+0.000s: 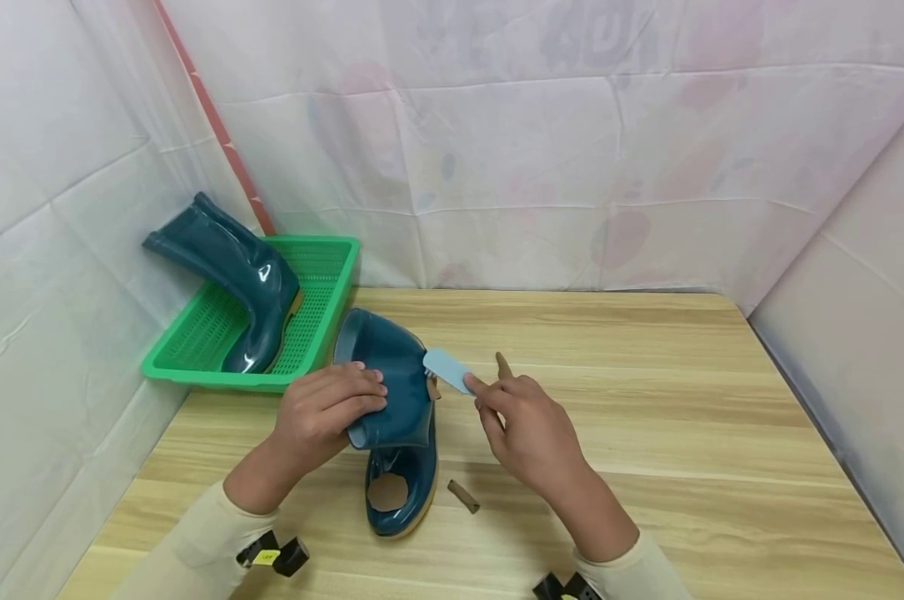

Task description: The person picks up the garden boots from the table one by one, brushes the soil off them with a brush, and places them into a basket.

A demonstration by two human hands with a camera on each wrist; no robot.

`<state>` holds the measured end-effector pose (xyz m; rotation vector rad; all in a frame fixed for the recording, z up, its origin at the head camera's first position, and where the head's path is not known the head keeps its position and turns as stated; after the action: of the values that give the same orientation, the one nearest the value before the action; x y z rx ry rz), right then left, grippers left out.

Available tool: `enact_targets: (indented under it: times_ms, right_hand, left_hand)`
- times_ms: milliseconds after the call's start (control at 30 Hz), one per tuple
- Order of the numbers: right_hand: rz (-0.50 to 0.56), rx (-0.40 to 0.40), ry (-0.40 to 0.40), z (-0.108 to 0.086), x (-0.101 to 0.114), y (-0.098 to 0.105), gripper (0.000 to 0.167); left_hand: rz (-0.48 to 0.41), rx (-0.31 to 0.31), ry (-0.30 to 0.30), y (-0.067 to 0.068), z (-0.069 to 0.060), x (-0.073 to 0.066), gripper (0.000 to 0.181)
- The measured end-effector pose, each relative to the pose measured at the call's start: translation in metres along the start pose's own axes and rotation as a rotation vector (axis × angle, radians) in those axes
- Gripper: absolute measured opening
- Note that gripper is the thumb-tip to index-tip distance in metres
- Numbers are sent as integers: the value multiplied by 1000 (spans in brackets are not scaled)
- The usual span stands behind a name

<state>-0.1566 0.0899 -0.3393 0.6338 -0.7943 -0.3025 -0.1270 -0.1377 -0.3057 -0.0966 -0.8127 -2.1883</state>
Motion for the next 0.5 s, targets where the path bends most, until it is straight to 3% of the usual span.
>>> enact_targets:
  times_ms: [500]
  right_hand:
    - [-1, -3, -20, -5, -7, 2, 39]
  left_hand:
    - [-7, 5, 10, 0, 0, 0, 22]
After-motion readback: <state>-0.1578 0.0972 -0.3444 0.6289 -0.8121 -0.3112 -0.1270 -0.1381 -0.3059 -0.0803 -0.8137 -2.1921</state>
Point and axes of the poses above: each hand's wrist, its own z-axis towards the middle knuckle, its own y-axis out of the back of the hand, x = y × z, the point moved 7 cm from there along z, towards the middle knuckle, and after that the axes turned 15 degrees about z, right-handed, at the moved point
